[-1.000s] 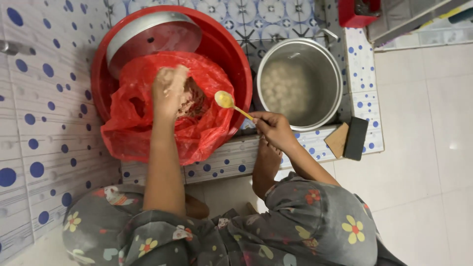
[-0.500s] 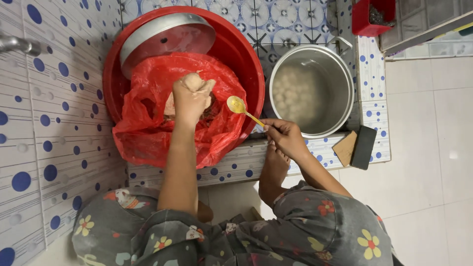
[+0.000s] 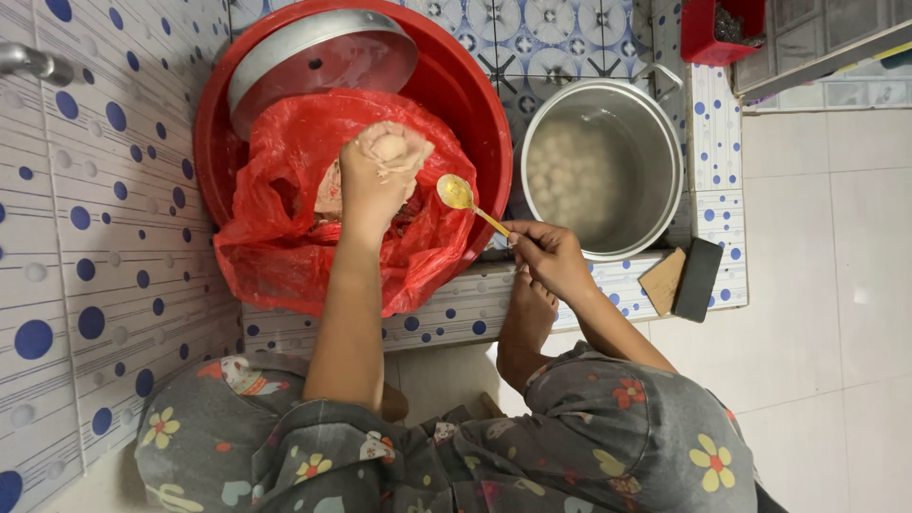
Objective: Forming meatballs from paste using hands and a spoon and placing them into a pot
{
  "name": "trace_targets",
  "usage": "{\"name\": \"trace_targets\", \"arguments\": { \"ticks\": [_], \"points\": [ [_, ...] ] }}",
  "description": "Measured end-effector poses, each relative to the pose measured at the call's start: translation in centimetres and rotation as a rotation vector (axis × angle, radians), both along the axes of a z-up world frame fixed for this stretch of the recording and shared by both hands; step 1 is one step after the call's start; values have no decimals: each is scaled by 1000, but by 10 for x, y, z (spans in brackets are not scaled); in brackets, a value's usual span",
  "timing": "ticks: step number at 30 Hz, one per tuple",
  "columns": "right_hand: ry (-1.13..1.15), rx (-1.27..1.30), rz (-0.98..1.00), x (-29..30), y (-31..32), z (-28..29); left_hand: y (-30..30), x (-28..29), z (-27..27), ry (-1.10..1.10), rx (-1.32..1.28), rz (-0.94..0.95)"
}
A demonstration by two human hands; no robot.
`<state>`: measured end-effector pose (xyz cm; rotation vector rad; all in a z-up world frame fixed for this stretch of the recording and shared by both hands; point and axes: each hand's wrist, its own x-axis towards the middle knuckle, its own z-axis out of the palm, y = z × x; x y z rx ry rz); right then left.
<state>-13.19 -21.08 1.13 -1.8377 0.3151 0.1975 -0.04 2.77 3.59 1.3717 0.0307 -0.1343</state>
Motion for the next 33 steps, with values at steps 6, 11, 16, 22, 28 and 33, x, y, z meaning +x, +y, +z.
{"name": "trace_targets", "arguments": {
  "ticks": [6, 11, 16, 22, 28, 33],
  "points": [
    [-77, -2, -19, 3, -8, -9, -6, 15, -62, -4, 43, 13],
    [-211, -139, -42, 14, -5, 29, -12, 5, -18, 92, 50, -24],
    [-350, -325, -35, 26, 8, 71, -11, -1, 14, 101, 25, -57],
    [-748, -634, 159, 35, 36, 92, -18, 2, -24, 80, 46, -47],
    [-828, -791, 212, 41, 39, 64, -26, 2, -31, 205, -88, -56],
    [-661, -499, 249, 43, 48, 55, -27, 11, -45, 216, -6, -8]
  ]
}}
